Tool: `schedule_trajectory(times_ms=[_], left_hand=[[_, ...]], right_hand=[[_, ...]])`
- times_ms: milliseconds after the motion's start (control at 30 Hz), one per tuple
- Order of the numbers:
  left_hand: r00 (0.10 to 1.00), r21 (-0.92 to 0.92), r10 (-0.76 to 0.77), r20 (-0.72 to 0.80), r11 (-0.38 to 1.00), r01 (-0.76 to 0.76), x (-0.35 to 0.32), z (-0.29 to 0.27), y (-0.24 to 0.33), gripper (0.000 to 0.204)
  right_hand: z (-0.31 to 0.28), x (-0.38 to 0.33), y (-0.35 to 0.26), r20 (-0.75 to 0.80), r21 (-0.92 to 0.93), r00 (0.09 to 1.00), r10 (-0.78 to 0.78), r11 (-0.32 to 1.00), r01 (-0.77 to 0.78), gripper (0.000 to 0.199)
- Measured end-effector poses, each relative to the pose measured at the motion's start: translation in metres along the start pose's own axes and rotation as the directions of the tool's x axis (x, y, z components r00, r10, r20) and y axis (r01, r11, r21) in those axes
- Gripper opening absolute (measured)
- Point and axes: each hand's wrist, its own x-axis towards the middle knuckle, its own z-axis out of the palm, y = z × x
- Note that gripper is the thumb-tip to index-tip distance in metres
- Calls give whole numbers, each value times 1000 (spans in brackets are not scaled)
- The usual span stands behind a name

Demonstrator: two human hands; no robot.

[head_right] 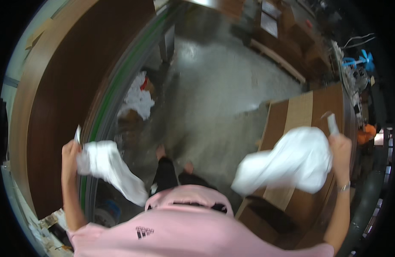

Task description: The person sands the surface and edges of a wooden panel, wipes it with a cloth, applies a liquid from a bottle, and polishes the wood with a fresh cloth.

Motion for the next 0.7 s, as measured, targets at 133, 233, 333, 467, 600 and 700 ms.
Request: schedule_trajectory(times_ms=[133, 233, 333, 467, 600, 700], left_hand=[[1000, -288, 11, 22, 958, -4, 19, 80, -82, 31], [960, -678, 110, 256, 729, 97, 10, 179, -104, 30], [839, -789, 184, 512, 488, 374, -12, 233, -85, 30], [842, -695, 87, 533, 612, 377, -22, 241, -54, 29], [869, 266, 371, 328, 846, -461, -16, 233, -76, 66], [849, 2, 250, 466, 959, -283, 1, 235, -124, 61]], right_hand=[[87, -20, 73, 54, 470, 995, -87, 881, 52, 43], [215, -64, 36, 305, 443, 883, -357, 874, 200, 22], [309, -102, -37, 396, 678, 777, -489, 726, 111, 63], [352, -113, -95, 589, 779, 709, -387, 507, -370, 27], [362, -102, -114, 585, 805, 732, -350, 364, -469, 13], [370, -90, -117, 636, 772, 667, -388, 342, -537, 13]])
